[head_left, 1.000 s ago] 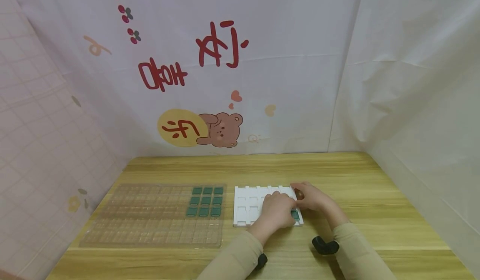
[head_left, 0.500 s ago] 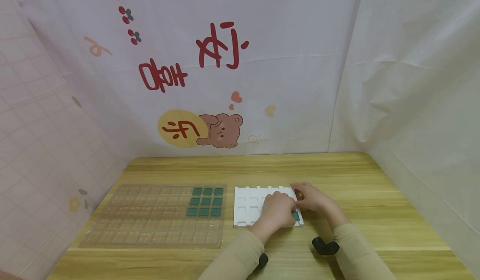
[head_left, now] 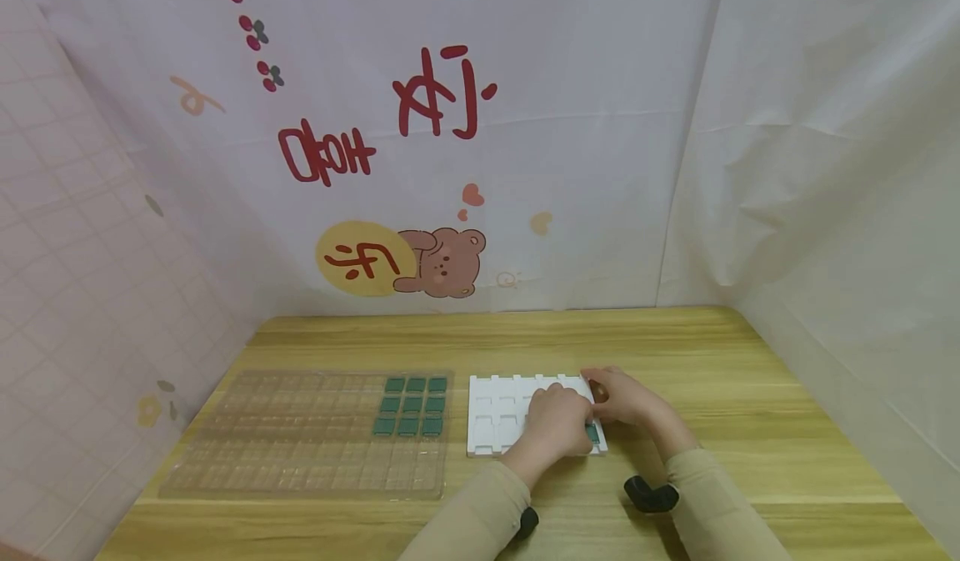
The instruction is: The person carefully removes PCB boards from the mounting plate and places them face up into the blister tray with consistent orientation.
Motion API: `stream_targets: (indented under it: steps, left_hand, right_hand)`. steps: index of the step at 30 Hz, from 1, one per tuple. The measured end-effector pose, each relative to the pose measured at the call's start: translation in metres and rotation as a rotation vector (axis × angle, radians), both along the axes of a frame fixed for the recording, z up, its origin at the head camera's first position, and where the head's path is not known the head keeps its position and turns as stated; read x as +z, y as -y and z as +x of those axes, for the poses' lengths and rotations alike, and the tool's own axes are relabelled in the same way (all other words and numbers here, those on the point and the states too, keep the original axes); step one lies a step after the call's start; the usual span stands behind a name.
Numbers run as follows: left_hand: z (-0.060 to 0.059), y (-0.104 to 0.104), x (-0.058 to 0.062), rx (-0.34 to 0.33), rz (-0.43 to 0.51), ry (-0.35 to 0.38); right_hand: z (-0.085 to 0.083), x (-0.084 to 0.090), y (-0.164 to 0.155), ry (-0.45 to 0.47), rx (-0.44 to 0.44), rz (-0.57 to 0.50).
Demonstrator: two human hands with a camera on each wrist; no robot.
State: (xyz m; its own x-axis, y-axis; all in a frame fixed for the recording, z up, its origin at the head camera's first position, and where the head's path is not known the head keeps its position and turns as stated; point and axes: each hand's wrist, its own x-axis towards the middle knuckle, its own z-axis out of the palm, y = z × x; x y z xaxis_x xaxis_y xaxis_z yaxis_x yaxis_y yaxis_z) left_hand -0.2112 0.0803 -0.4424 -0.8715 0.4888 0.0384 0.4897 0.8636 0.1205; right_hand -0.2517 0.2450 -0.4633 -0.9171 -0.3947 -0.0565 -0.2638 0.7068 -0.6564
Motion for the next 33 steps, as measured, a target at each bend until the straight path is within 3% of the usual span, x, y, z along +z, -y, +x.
stream_targets:
  steps: [10, 21, 33]
  left_hand:
    - [-0.003, 0.002, -0.003, -0.02, 0.022, -0.002]
    - [-0.009, 0.003, -0.006, -0.022, 0.047, 0.053]
    - [-0.005, 0.009, 0.005, -0.052, 0.087, 0.031]
  right_hand:
    - [-0.002, -0.003, -0.001, -0.014, 0.003, 0.015]
    - [0.0, 0.0, 0.0, -0.017, 0.002, 0.027]
    - [0.0, 0.003, -0.001, -0.002, 0.016, -0.005]
